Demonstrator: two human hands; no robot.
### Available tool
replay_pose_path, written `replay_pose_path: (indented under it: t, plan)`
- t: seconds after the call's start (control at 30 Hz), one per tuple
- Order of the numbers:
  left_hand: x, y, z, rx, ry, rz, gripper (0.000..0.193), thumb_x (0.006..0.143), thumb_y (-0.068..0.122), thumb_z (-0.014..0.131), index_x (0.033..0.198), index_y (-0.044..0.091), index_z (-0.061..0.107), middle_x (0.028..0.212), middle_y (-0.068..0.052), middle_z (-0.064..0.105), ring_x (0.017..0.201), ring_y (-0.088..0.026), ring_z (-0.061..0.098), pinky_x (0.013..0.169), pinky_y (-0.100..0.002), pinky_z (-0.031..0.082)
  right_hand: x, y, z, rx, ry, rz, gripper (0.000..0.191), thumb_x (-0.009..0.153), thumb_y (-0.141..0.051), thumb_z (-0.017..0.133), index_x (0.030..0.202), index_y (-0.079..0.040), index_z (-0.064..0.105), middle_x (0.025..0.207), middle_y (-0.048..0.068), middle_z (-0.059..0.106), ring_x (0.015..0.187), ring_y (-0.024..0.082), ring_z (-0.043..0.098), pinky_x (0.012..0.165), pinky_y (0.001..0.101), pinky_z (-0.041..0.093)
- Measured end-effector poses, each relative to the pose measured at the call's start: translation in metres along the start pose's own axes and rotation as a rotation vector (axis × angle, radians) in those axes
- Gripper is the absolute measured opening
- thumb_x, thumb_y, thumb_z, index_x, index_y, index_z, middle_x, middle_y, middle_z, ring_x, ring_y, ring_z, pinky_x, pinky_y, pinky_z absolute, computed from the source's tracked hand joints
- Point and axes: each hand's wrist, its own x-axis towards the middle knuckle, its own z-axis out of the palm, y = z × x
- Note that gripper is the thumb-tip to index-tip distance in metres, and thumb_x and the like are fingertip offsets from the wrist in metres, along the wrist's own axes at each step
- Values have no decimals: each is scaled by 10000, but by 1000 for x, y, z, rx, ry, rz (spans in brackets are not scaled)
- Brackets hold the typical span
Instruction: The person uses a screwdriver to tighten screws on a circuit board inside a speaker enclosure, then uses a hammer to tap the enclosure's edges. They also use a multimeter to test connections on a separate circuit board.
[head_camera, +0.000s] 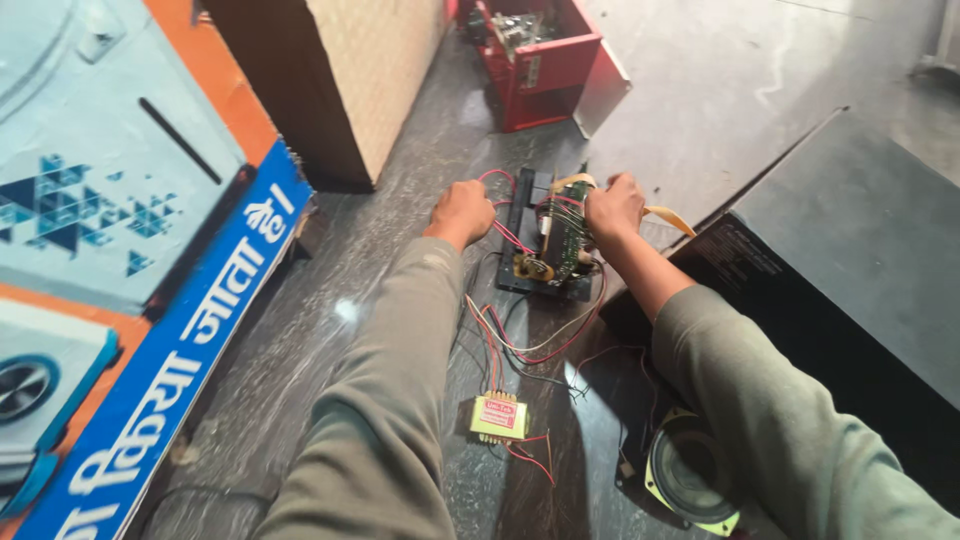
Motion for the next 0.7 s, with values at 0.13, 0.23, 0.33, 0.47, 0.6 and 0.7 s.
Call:
replay_pose_path:
  t: [0.13, 0.23, 0.33, 0.47, 0.6, 0.7]
  plan:
    - [1, 7, 17, -48, 39, 25, 311, 915, 211, 596, 1149, 46, 718, 1211, -254, 682, 1157, -443, 643, 982, -521, 515, -2, 9, -13, -88, -51, -75, 461, 829, -185, 684, 1245, 4, 626, 1196, 264, 685, 1171, 406, 637, 1019, 460, 489]
    - [1, 12, 27, -82, 46, 40, 287, 908, 175, 587, 1122, 46, 727, 1175, -254, 699, 1129, -442, 664, 970, -518, 528, -2, 9, -25, 76, -149, -53, 553, 786, -168, 621, 1314, -10, 571, 1207, 225, 698, 1146, 354, 675, 983, 433, 530]
    - [-5, 13, 29, -23, 86, 52, 267, 889, 161, 604, 1078, 45, 752, 1132, -251, 717, 1100, -433, 684, 951, -508, 548, -4, 5, -31, -132, -222, -85, 680, 763, -164, 711, 1377, 23, 485, 1261, 291, 603, 1197, 398, 594, 990, 444, 493]
    - [-5, 27, 18, -1, 121, 126, 245, 857, 123, 607, 1022, 77, 782, 1088, -226, 732, 1060, -415, 699, 914, -505, 560, -12, -15, -33, -458, -72, -23, 593, 819, -246, 759, 1257, 92, 545, 1261, 343, 589, 1213, 497, 555, 981, 517, 474]
    - [-1, 33, -9, 39, 181, 152, 238, 889, 204, 634, 1023, 74, 781, 1081, -219, 735, 1043, -409, 702, 906, -503, 558, -20, -27, -43, -485, -314, 104, 385, 869, -256, 706, 1125, 31, 715, 1098, 215, 762, 1042, 337, 755, 881, 418, 577]
    - [-2, 27, -29, 82, 250, 149, 251, 891, 193, 630, 1045, 54, 770, 1084, -227, 735, 1033, -406, 713, 884, -490, 574, -19, -19, -48, -570, -428, 118, 361, 868, -271, 724, 1077, 23, 736, 1034, 188, 781, 948, 306, 787, 780, 403, 592]
